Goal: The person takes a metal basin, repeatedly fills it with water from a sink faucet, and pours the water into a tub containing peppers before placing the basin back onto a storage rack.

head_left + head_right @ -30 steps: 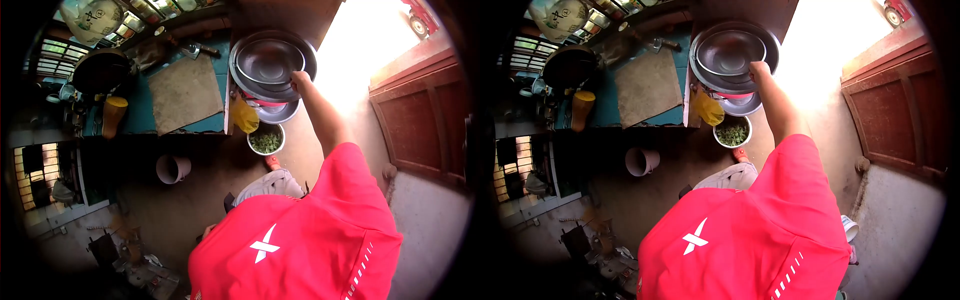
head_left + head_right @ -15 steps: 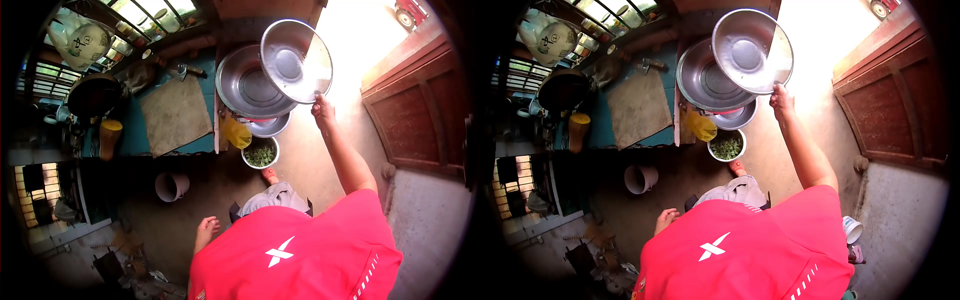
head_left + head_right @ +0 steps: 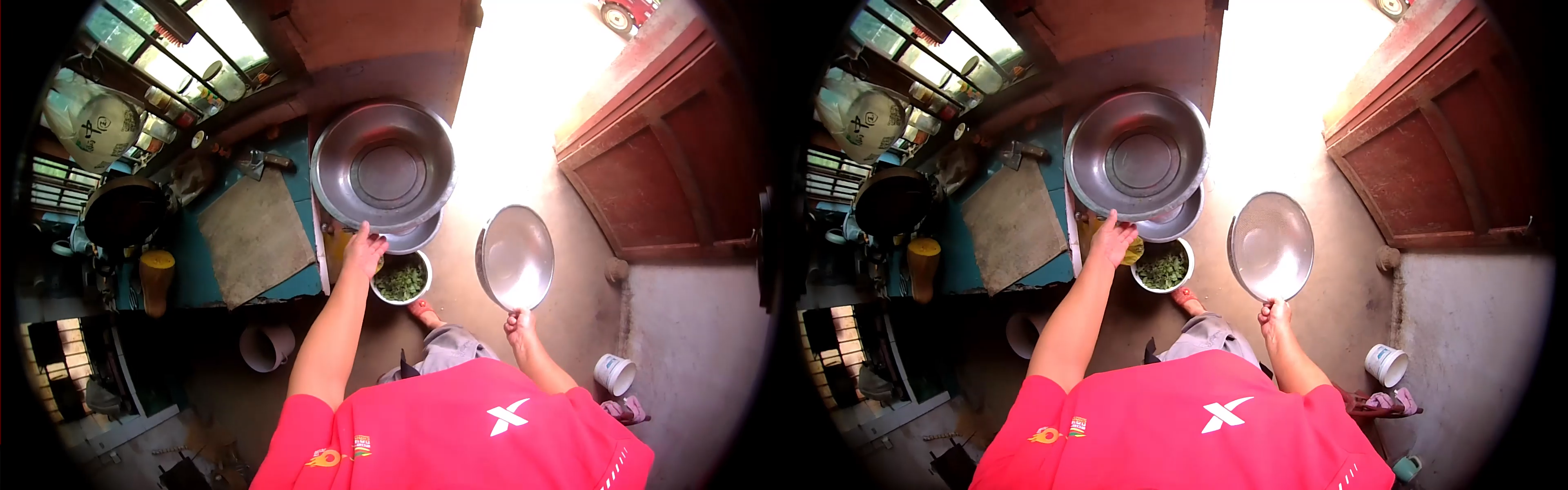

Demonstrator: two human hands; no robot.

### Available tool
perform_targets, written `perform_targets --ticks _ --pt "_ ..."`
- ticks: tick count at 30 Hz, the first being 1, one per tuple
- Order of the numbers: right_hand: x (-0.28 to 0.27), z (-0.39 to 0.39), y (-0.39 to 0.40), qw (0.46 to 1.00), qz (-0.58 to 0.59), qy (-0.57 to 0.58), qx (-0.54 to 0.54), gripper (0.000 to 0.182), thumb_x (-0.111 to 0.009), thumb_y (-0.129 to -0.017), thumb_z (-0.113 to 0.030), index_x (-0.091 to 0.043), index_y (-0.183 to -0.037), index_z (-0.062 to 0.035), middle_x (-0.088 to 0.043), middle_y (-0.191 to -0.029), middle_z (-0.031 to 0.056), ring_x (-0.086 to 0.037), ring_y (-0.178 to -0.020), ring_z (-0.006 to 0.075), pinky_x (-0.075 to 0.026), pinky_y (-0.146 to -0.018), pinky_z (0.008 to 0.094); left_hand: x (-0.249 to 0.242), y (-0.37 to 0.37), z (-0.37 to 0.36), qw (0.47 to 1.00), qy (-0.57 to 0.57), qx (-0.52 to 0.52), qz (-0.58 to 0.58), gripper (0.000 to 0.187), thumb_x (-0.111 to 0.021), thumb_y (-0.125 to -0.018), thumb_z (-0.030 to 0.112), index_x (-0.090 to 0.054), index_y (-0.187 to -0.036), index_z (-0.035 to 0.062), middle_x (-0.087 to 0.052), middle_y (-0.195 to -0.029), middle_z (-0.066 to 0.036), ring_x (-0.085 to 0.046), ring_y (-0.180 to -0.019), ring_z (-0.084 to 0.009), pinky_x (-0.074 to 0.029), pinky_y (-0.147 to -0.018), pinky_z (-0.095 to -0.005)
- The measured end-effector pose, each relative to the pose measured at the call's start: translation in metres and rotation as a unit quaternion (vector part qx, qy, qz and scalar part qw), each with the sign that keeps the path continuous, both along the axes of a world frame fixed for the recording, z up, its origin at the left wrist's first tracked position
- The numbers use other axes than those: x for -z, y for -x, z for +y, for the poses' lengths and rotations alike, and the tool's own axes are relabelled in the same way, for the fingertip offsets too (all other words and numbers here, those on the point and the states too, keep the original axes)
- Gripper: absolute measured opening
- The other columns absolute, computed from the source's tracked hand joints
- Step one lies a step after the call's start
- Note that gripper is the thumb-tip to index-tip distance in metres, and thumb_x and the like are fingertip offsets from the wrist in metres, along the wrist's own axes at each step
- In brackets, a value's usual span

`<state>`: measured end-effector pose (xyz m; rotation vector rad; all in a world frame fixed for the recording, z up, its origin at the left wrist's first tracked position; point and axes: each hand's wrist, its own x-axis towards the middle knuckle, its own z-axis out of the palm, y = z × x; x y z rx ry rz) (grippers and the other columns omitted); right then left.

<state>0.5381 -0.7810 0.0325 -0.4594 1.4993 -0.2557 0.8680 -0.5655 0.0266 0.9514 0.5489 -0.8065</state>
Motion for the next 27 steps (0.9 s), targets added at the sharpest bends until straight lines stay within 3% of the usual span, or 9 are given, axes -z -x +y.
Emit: perform_targets --ticks 4,6,8,10,14,16,19,21,27 --pt "-0.002 0.004 0.028 0.997 0.049 -0.015 -0.056 0.011 -0.048 -0.072 -0.011 -0.039 -0.065 -0.0119 -0.035 -0.05 -0.0011 -0.032 -0.035 0.008 -0.024 -0.03 0.0208 -0.003 -0.034 -0.032 0.992 -0.056 -0.015 0.114 0.047 -0.062 -0.078 0.036 -0.044 -0.112 0.0094 -0.051 -0.107 -0.011 -0.051 -0.093 -0.0312 -0.048 -0.068 -0.0426" --pt "0.001 0.004 0.026 0.992 0.087 0.004 -0.092 0.009 -0.048 -0.072 -0.01 -0.04 -0.068 -0.0086 -0.038 -0.051 -0.0002 -0.033 -0.036 0.0074 -0.025 -0.03 0.0213 -0.008 -0.047 -0.034 0.987 -0.094 -0.021 0.128 0.03 -0.059 -0.075 0.014 -0.047 -0.102 0.0069 -0.054 -0.098 -0.012 -0.054 -0.081 -0.0289 -0.049 -0.058 -0.0378" --pt "0.003 0.001 0.013 0.981 0.111 0.047 -0.15 0.008 -0.048 -0.071 -0.009 -0.041 -0.075 -0.0064 -0.04 -0.052 0.0008 -0.036 -0.037 0.0082 -0.026 -0.03 0.0224 -0.036 -0.049 -0.032 0.987 -0.098 -0.024 0.124 0.028 -0.056 -0.073 0.005 -0.045 -0.099 0.0016 -0.055 -0.086 -0.015 -0.054 -0.066 -0.0267 -0.048 -0.051 -0.0326" --pt "0.005 0.0 -0.011 0.97 0.137 0.088 -0.183 0.016 -0.049 -0.07 -0.009 -0.041 -0.083 -0.0036 -0.043 -0.055 0.0026 -0.038 -0.038 0.0086 -0.027 -0.03 0.0228 -0.053 -0.048 -0.018 0.99 -0.051 0.014 0.129 0.018 -0.056 -0.07 0.002 -0.049 -0.087 0.0003 -0.057 -0.081 -0.016 -0.055 -0.061 -0.0252 -0.047 -0.047 -0.0255" --pt "0.006 -0.012 -0.064 0.959 0.095 0.127 -0.236 0.025 -0.051 -0.067 -0.008 -0.045 -0.09 0.0009 -0.048 -0.053 0.0054 -0.043 -0.036 0.0114 -0.03 -0.029 0.0263 -0.129 -0.016 0.014 0.998 -0.034 -0.011 0.056 0.02 -0.057 -0.073 0.007 -0.051 -0.092 0.0037 -0.059 -0.084 -0.007 -0.056 -0.062 -0.0163 -0.046 -0.048 -0.0222" --pt "0.006 -0.013 -0.087 0.951 0.066 0.151 -0.263 0.029 -0.051 -0.067 -0.01 -0.046 -0.093 0.0014 -0.05 -0.054 0.0059 -0.045 -0.037 0.0123 -0.033 -0.03 0.0271 -0.148 -0.009 0.053 0.999 0.015 -0.001 0.03 0.021 -0.061 -0.071 0.009 -0.053 -0.09 0.007 -0.059 -0.089 -0.004 -0.058 -0.075 -0.0193 -0.049 -0.055 -0.0302" --pt "0.004 -0.017 -0.123 0.927 0.058 0.203 -0.31 0.036 -0.052 -0.065 -0.013 -0.048 -0.097 0.0018 -0.053 -0.056 0.0067 -0.049 -0.039 0.0139 -0.038 -0.035 0.0283 -0.189 0.027 0.083 0.997 -0.015 -0.076 -0.021 0.027 -0.059 -0.073 0.011 -0.054 -0.099 0.0058 -0.059 -0.098 -0.006 -0.058 -0.09 -0.0215 -0.049 -0.075 -0.036" --pt "-0.007 -0.02 -0.137 0.911 0.08 0.227 -0.334 0.04 -0.053 -0.064 -0.018 -0.05 -0.099 0.0011 -0.056 -0.058 0.0073 -0.051 -0.041 0.0151 -0.043 -0.041 0.0292 -0.204 0.05 0.102 0.992 -0.027 -0.117 -0.035 0.029 -0.058 -0.074 0.012 -0.054 -0.102 0.0054 -0.059 -0.101 -0.007 -0.057 -0.094 -0.0222 -0.047 -0.082 -0.0374" --pt "-0.014 -0.049 -0.12 0.891 0.134 0.239 -0.361 0.037 -0.052 -0.065 -0.017 -0.049 -0.098 0.001 -0.055 -0.057 0.0065 -0.051 -0.04 0.014 -0.041 -0.037 0.0281 -0.215 0.125 0.162 0.966 -0.061 -0.245 -0.062 0.019 -0.055 -0.076 0.011 -0.056 -0.093 0.0029 -0.059 -0.1 -0.008 -0.055 -0.096 -0.0219 -0.046 -0.083 -0.036"
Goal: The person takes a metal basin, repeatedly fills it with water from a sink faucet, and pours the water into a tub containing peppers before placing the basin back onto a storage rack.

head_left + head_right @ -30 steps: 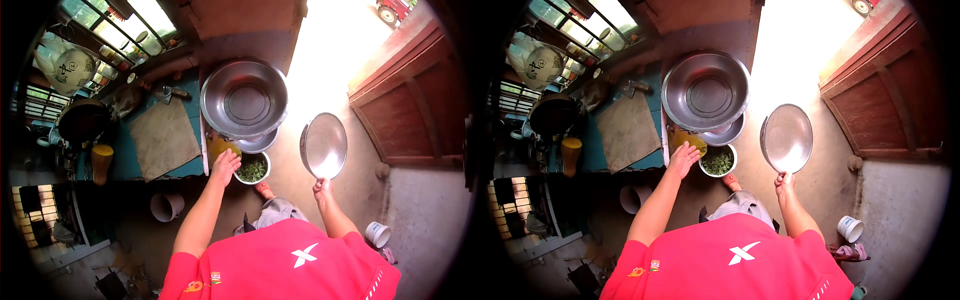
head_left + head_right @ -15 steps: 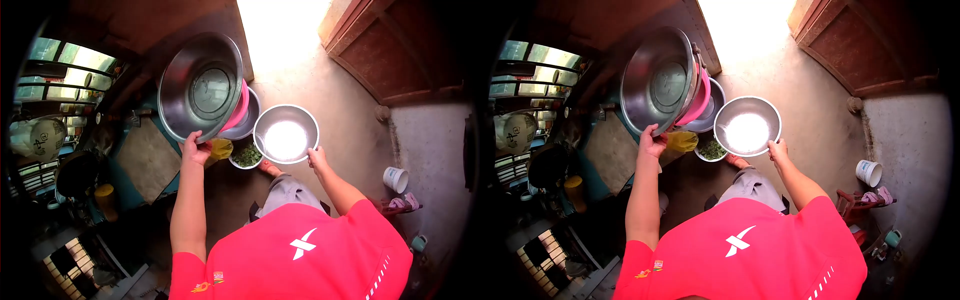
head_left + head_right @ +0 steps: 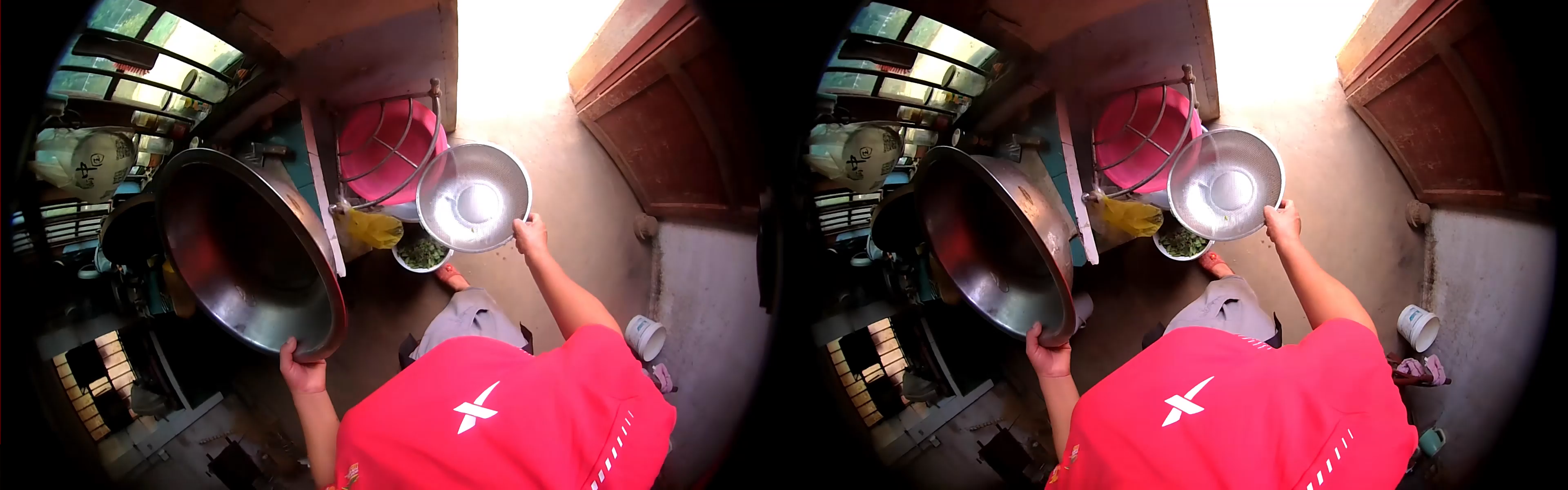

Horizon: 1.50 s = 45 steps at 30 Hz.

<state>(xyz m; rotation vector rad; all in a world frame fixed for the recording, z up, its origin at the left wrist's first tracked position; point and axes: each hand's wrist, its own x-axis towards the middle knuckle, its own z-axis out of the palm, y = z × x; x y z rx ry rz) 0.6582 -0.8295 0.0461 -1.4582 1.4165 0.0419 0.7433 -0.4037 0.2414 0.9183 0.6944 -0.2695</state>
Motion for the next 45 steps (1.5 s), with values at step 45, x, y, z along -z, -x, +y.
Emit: perform_targets --ticks 45 --pt "0.265 0.099 -0.079 0.931 0.053 -0.349 0.097 0.026 -0.052 -0.076 -0.006 -0.048 -0.102 -0.0052 -0.049 -0.085 0.0052 -0.047 -0.073 0.0175 -0.048 -0.062 0.0412 0.043 0.191 0.07 0.919 -0.042 -0.34 0.196 0.039 -0.052 -0.075 0.023 -0.05 -0.112 0.0109 -0.053 -0.115 -0.018 -0.05 -0.055 -0.0118 -0.046 -0.049 -0.0213"
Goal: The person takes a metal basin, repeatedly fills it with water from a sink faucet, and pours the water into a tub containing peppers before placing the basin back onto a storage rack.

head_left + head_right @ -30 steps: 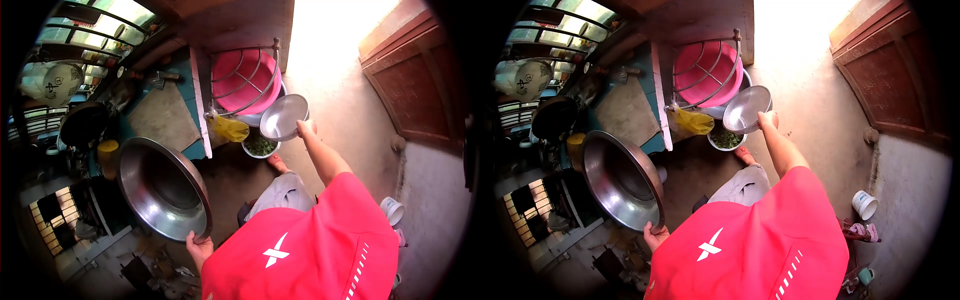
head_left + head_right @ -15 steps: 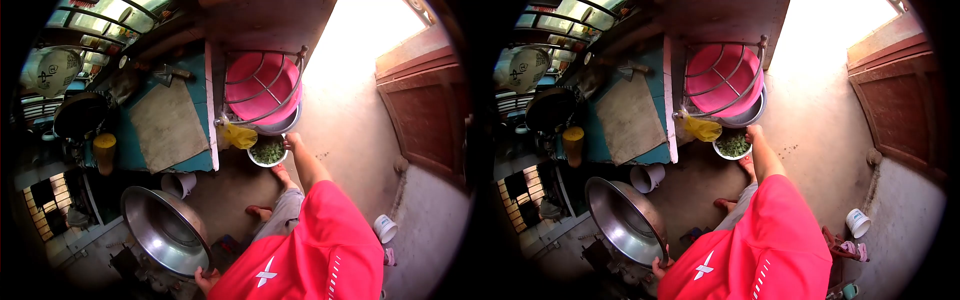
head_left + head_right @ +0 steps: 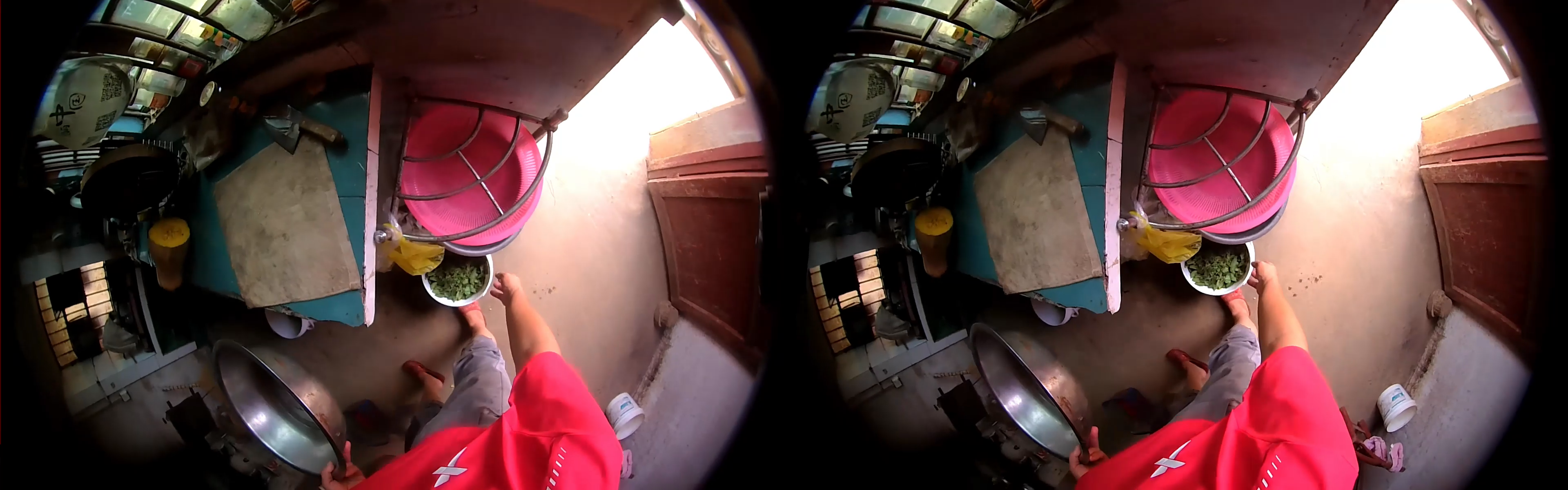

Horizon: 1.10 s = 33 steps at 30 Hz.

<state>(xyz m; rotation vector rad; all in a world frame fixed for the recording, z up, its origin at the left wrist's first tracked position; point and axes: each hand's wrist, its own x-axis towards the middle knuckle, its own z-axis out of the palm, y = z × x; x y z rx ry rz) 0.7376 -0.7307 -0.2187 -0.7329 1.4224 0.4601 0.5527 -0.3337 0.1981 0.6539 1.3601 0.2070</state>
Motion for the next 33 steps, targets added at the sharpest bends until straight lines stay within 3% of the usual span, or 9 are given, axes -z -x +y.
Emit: perform_targets --ticks 2,4,8,9,15,19,21,23,33 --pt "0.037 0.004 -0.001 0.999 0.023 0.009 -0.041 0.035 -0.054 -0.076 -0.015 -0.05 -0.11 -0.0063 -0.045 -0.105 0.0067 -0.044 -0.093 0.0214 -0.044 -0.074 0.0435 -0.001 -0.004 -0.002 1.0 -0.007 -0.029 -0.002 0.04 -0.052 -0.075 0.023 -0.051 -0.112 0.0095 -0.054 -0.113 -0.018 -0.049 -0.054 -0.0121 -0.046 -0.05 -0.0223" --pt "0.054 0.007 -0.01 0.998 0.047 0.014 -0.047 0.038 -0.055 -0.076 -0.015 -0.049 -0.112 -0.0071 -0.043 -0.11 0.0074 -0.043 -0.097 0.0224 -0.043 -0.076 0.044 -0.014 -0.014 -0.008 0.974 0.093 0.044 0.204 0.064 -0.052 -0.08 0.027 -0.025 -0.136 0.0143 -0.039 -0.063 0.004 -0.036 -0.049 -0.0078 -0.029 -0.042 -0.0219" --pt "0.053 0.014 -0.057 0.996 -0.06 0.059 -0.022 0.061 -0.057 -0.073 -0.042 -0.036 -0.125 -0.016 -0.034 -0.129 0.0066 -0.032 -0.117 0.0264 -0.029 -0.089 0.0521 0.002 0.037 0.012 0.978 0.188 -0.012 0.085 0.058 -0.046 -0.085 0.03 -0.023 -0.137 0.0204 -0.025 -0.061 0.005 -0.028 -0.05 -0.0102 -0.032 -0.048 -0.0279" --pt "0.117 0.007 -0.048 0.993 -0.111 -0.009 0.033 0.067 -0.05 -0.075 -0.051 -0.029 -0.131 -0.0203 -0.029 -0.136 0.0043 -0.027 -0.124 0.0261 -0.024 -0.092 0.0532 0.016 0.036 0.005 0.996 0.028 0.013 0.082 0.04 -0.052 -0.074 0.025 -0.052 -0.109 0.0063 -0.058 -0.104 -0.016 -0.05 -0.055 -0.0143 -0.046 -0.051 -0.0259" --pt "0.091 -0.013 -0.097 0.983 -0.16 -0.086 0.033 0.066 -0.047 -0.079 -0.052 -0.029 -0.132 -0.0173 -0.031 -0.136 0.0027 -0.025 -0.126 0.027 -0.024 -0.094 0.0568 0.025 0.017 -0.026 0.977 -0.029 -0.029 0.208 0.036 -0.05 -0.075 0.026 -0.053 -0.103 0.0037 -0.06 -0.085 -0.009 -0.055 -0.062 -0.0192 -0.045 -0.052 -0.0287" --pt "0.04 -0.014 -0.107 0.972 -0.184 -0.09 -0.117 0.065 -0.046 -0.08 -0.051 -0.03 -0.131 -0.0158 -0.033 -0.135 0.0034 -0.025 -0.126 0.0292 -0.024 -0.095 0.0583 0.031 0.027 -0.023 0.989 -0.014 -0.127 0.07 0.033 -0.049 -0.076 0.023 -0.052 -0.102 0.0041 -0.06 -0.088 -0.008 -0.057 -0.069 -0.019 -0.045 -0.054 -0.0279" --pt "0.03 0.004 -0.102 0.947 -0.162 -0.019 -0.277 0.053 -0.051 -0.08 -0.046 -0.041 -0.123 -0.0168 -0.042 -0.126 0.0052 -0.038 -0.115 0.0313 -0.034 -0.088 0.0528 0.03 0.023 -0.02 0.999 0.021 -0.031 0.021 0.029 -0.05 -0.075 0.018 -0.05 -0.102 0.0069 -0.06 -0.092 -0.006 -0.057 -0.073 -0.0172 -0.045 -0.055 -0.0275" --pt "0.017 0.01 -0.094 0.901 -0.138 -0.066 -0.406 0.019 -0.052 -0.079 -0.027 -0.051 -0.09 -0.0122 -0.052 -0.078 0.0016 -0.054 -0.072 0.0179 -0.046 -0.066 0.0357 0.036 0.034 -0.009 0.997 0.039 -0.063 0.012 0.028 -0.051 -0.075 0.016 -0.05 -0.102 0.0086 -0.059 -0.093 -0.004 -0.057 -0.073 -0.0165 -0.045 -0.054 -0.0267" --pt "-0.065 0.047 0.068 0.75 0.043 0.005 -0.659 0.016 -0.047 -0.083 -0.017 -0.055 -0.092 -0.0072 -0.061 -0.085 0.0087 -0.061 -0.069 0.0225 -0.05 -0.055 0.037 0.038 0.078 0.021 0.975 0.045 -0.216 -0.031 0.017 -0.052 -0.074 0.011 -0.051 -0.09 0.0126 -0.06 -0.083 0.0 -0.056 -0.069 -0.0129 -0.043 -0.053 -0.0244"
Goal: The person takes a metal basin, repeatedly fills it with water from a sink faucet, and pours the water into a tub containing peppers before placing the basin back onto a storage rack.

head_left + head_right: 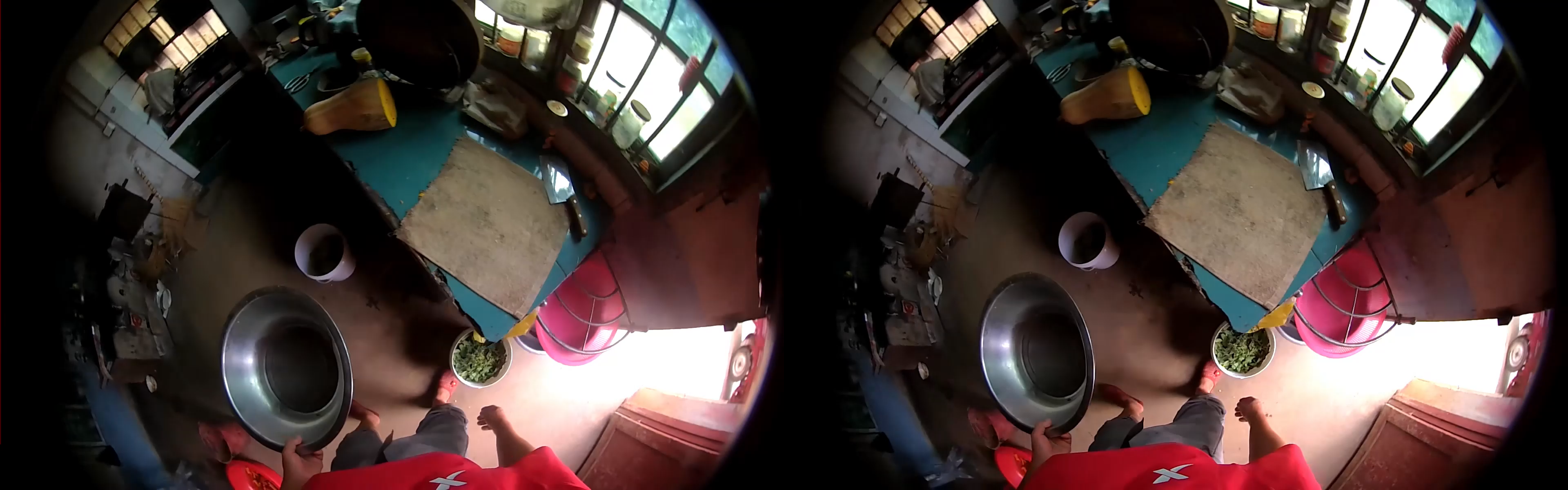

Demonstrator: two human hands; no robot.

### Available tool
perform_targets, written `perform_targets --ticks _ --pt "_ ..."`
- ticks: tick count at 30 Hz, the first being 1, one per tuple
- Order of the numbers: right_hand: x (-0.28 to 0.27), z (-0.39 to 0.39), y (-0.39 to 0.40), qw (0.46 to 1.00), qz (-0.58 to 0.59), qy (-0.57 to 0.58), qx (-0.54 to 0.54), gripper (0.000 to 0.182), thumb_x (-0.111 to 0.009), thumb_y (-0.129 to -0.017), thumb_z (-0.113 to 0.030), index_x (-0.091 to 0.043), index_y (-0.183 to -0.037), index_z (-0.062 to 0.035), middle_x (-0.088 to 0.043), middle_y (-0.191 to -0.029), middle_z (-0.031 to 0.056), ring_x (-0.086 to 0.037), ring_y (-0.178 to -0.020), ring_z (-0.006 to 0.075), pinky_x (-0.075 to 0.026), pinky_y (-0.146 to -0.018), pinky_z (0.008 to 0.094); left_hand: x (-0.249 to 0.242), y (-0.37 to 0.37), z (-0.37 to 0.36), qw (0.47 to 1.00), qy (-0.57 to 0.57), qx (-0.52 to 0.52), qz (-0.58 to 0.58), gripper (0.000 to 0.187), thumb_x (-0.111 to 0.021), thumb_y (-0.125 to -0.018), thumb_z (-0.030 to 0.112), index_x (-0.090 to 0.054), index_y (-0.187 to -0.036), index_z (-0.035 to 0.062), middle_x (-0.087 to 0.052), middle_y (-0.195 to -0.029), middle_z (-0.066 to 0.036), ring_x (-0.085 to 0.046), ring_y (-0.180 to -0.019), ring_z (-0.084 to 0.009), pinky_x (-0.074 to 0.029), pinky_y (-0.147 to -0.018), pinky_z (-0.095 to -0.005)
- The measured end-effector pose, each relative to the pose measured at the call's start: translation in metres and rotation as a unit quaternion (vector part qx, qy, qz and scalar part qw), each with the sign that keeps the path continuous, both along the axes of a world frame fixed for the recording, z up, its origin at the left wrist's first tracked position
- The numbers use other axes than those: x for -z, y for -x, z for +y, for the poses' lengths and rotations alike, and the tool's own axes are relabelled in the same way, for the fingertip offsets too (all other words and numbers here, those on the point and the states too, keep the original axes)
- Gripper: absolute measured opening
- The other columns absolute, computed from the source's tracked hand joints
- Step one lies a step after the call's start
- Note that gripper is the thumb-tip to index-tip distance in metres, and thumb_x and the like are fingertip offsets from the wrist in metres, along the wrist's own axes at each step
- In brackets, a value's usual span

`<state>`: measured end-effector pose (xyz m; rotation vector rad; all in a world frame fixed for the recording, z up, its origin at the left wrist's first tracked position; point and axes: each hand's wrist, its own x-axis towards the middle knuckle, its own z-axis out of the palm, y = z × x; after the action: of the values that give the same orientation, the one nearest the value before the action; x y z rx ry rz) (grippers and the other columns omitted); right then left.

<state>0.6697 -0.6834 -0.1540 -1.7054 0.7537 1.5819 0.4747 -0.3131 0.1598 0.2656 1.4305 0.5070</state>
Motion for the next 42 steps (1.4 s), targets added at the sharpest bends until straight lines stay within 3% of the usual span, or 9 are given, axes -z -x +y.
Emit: perform_targets --ticks 9,16,17,19,24,32,39,40,42 --pt "-0.078 0.124 0.055 0.921 -0.084 -0.018 -0.379 0.015 -0.046 -0.084 -0.016 -0.057 -0.088 -0.0073 -0.06 -0.078 0.0066 -0.06 -0.067 0.0197 -0.05 -0.052 0.0352 0.01 0.195 0.098 0.969 -0.036 -0.223 -0.1 0.008 -0.054 -0.075 0.009 -0.055 -0.083 0.0085 -0.061 -0.079 -0.004 -0.058 -0.069 -0.0159 -0.045 -0.053 -0.0266" --pt "0.012 0.238 0.037 0.296 -0.403 -0.233 -0.834 0.026 -0.049 -0.081 -0.026 -0.063 -0.072 -0.0047 -0.062 -0.065 0.0141 -0.063 -0.063 0.026 -0.05 -0.051 0.037 0.041 0.367 0.107 0.896 -0.071 -0.4 -0.179 0.024 -0.046 -0.082 0.013 -0.054 -0.098 -0.0032 -0.059 -0.096 -0.014 -0.059 -0.081 -0.0199 -0.054 -0.061 -0.0279" --pt "0.015 0.265 0.037 0.575 -0.296 -0.107 -0.756 0.024 -0.051 -0.079 -0.025 -0.06 -0.067 -0.0059 -0.059 -0.06 0.0105 -0.06 -0.055 0.0232 -0.048 -0.047 0.0351 0.049 0.388 0.101 0.869 -0.072 -0.436 -0.221 0.026 -0.047 -0.081 0.014 -0.054 -0.099 -0.0037 -0.058 -0.096 -0.016 -0.059 -0.081 -0.0215 -0.054 -0.061 -0.0287" --pt "-0.09 0.338 0.062 0.866 -0.169 -0.098 -0.459 0.023 -0.049 -0.08 -0.024 -0.057 -0.065 -0.0078 -0.053 -0.056 0.0042 -0.052 -0.047 0.0166 -0.044 -0.044 0.0307 0.061 0.414 0.096 0.834 -0.079 -0.48 -0.262 0.027 -0.047 -0.081 0.014 -0.053 -0.1 -0.0042 -0.058 -0.096 -0.018 -0.059 -0.081 -0.0232 -0.054 -0.061 -0.0296" --pt "-0.155 0.428 0.098 0.848 -0.162 -0.096 -0.495 0.023 -0.046 -0.081 -0.023 -0.056 -0.066 -0.0091 -0.049 -0.055 0.0007 -0.045 -0.045 0.011 -0.04 -0.042 0.0274 0.081 0.451 0.062 0.718 -0.002 -0.685 -0.127 0.037 -0.045 -0.076 0.019 -0.047 -0.101 -0.0078 -0.054 -0.093 -0.023 -0.058 -0.071 -0.0258 -0.054 -0.062 -0.0297" --pt "-0.06 0.531 0.102 0.676 -0.08 -0.054 -0.73 0.021 -0.041 -0.081 -0.014 -0.054 -0.065 -0.0086 -0.05 -0.056 0.0037 -0.043 -0.043 0.0113 -0.034 -0.036 0.0275 0.064 0.462 0.017 0.558 0.015 -0.827 -0.071 0.032 -0.044 -0.073 0.018 -0.049 -0.09 -0.0082 -0.054 -0.085 -0.023 -0.058 -0.072 -0.0294 -0.055 -0.061 -0.0337" --pt "-0.135 0.749 0.212 0.834 -0.103 -0.196 -0.506 0.02 -0.038 -0.077 0.001 -0.05 -0.065 -0.0103 -0.046 -0.055 0.0053 -0.041 -0.04 0.0117 -0.029 -0.032 0.0227 0.028 0.474 0.031 0.579 -0.09 -0.805 -0.09 0.022 -0.042 -0.076 0.014 -0.05 -0.08 -0.0067 -0.058 -0.082 -0.021 -0.059 -0.074 -0.0273 -0.055 -0.062 -0.0316" --pt "-0.109 0.777 0.21 0.809 -0.078 -0.209 -0.544 0.023 -0.044 -0.082 -0.008 -0.048 -0.104 -0.0069 -0.054 -0.07 0.0068 -0.052 -0.055 0.0145 -0.044 -0.046 0.0283 0.043 0.488 0.019 0.587 -0.075 -0.801 -0.096 0.022 -0.042 -0.075 0.014 -0.05 -0.079 -0.0059 -0.058 -0.082 -0.02 -0.059 -0.074 -0.0267 -0.054 -0.061 -0.0305" --pt "-0.103 0.827 0.234 0.809 -0.058 -0.23 -0.537 0.024 -0.045 -0.083 -0.012 -0.048 -0.105 -0.0072 -0.054 -0.07 0.0066 -0.052 -0.054 0.0143 -0.043 -0.045 0.0282 0.048 0.504 0.044 0.572 -0.053 -0.812 -0.106 0.022 -0.042 -0.075 0.015 -0.051 -0.078 -0.0042 -0.058 -0.082 -0.02 -0.059 -0.073 -0.0256 -0.053 -0.059 -0.0289"
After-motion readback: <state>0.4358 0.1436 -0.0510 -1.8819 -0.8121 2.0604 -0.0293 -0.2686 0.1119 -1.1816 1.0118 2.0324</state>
